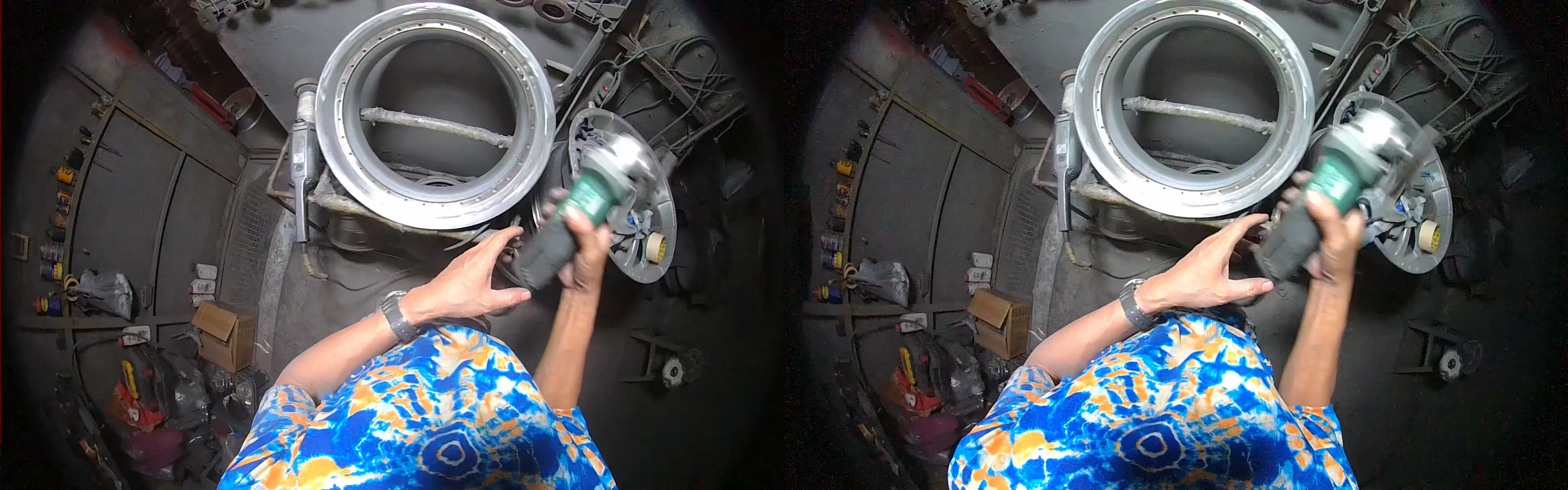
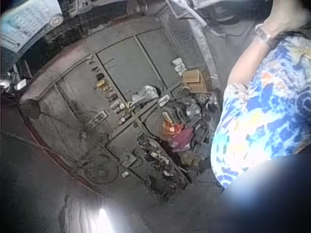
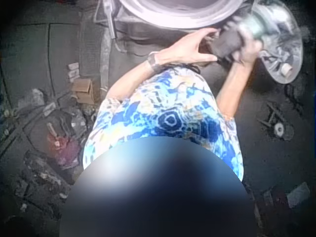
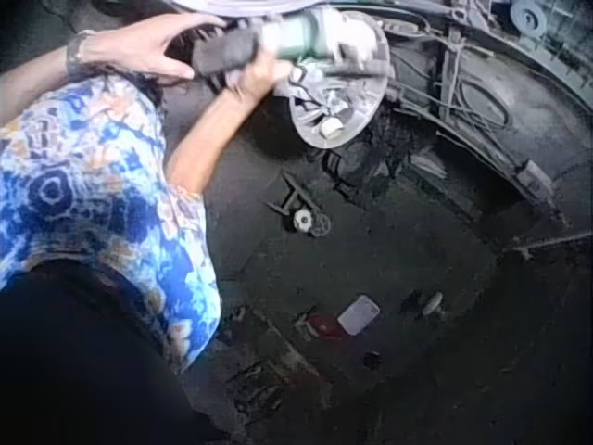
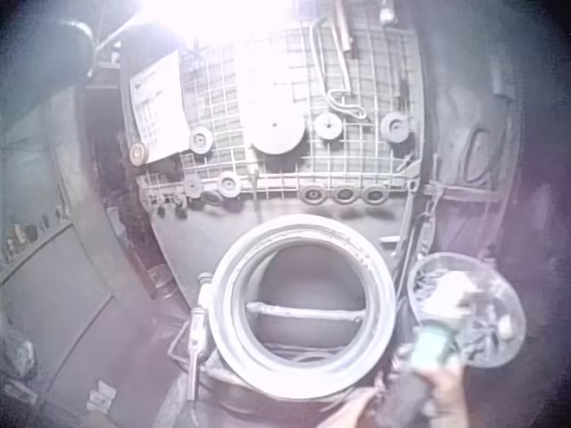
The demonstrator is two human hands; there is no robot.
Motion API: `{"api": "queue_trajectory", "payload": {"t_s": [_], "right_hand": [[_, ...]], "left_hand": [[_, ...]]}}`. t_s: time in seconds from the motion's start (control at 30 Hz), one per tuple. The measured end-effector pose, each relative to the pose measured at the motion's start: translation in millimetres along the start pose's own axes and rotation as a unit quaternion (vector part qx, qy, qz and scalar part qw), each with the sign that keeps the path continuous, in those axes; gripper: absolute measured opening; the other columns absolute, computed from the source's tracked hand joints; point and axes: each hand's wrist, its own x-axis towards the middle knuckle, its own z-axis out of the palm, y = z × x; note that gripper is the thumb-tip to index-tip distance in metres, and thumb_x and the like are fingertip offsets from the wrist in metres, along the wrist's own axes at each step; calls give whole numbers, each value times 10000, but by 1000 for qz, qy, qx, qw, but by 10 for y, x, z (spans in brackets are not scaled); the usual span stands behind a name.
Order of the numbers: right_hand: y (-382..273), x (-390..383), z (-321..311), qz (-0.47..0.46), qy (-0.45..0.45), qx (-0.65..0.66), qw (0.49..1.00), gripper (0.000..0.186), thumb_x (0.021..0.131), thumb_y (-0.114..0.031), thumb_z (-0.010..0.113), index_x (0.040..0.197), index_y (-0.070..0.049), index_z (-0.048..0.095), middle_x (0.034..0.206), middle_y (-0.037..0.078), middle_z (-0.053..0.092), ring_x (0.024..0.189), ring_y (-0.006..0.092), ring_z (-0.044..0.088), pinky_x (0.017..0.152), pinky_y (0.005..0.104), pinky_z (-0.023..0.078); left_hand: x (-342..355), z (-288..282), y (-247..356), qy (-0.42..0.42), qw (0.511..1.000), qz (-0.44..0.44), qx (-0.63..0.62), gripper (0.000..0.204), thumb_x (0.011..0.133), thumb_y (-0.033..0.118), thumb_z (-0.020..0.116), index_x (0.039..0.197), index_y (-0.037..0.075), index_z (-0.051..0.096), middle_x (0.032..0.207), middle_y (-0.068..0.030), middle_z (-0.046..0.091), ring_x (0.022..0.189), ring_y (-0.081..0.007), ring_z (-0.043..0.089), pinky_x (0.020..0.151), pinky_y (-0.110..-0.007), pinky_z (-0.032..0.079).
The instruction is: Grind and smooth the inner rim of a car wheel using a handheld angle grinder.
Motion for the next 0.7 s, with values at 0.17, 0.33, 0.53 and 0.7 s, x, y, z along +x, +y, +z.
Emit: {"api": "queue_trajectory", "payload": {"t_s": [0.17, 0.33, 0.53, 0.7], "right_hand": [[581, -181, 925, -7, 19, -62, 998, 309, 898, -134, 778, 1130, 31, 659, 939, 79, 703, 771, 144, 679, 719, 280, 558], [755, -334, 1477, -6, -43, 9, 999, 358, 984, -259, 685, 1188, 34, 649, 1066, 117, 707, 910, 170, 681, 836, 327, 555], [902, -242, 1616, 104, -207, 345, 910, 776, 1042, -637, 449, 1418, 36, 529, 1289, 230, 652, 1119, 382, 674, 950, 586, 563], [1212, -131, 1583, 174, -265, 378, 870, 859, 959, -712, 520, 1385, 32, 563, 1237, 234, 680, 1070, 369, 706, 869, 542, 626]], "left_hand": [[-502, -192, -166, 257, 962, -71, 57, 750, 801, 237, 854, 1387, -15, 459, 1248, -234, 639, 1157, -330, 668, 987, -432, 529], [-904, -631, -108, 302, 950, -79, 5, 669, 802, 194, 851, 1340, 7, 500, 1150, -140, 680, 1070, -223, 674, 942, -381, 539], [-1382, -1101, -111, 124, 977, -60, -162, 581, 791, 148, 836, 1286, 7, 567, 1070, -33, 663, 972, -137, 636, 920, -321, 522], [-1464, -1063, -188, 63, 937, -101, -329, 483, 815, 140, 857, 1211, 17, 611, 1031, -17, 669, 920, -117, 635, 848, -268, 520]]}}
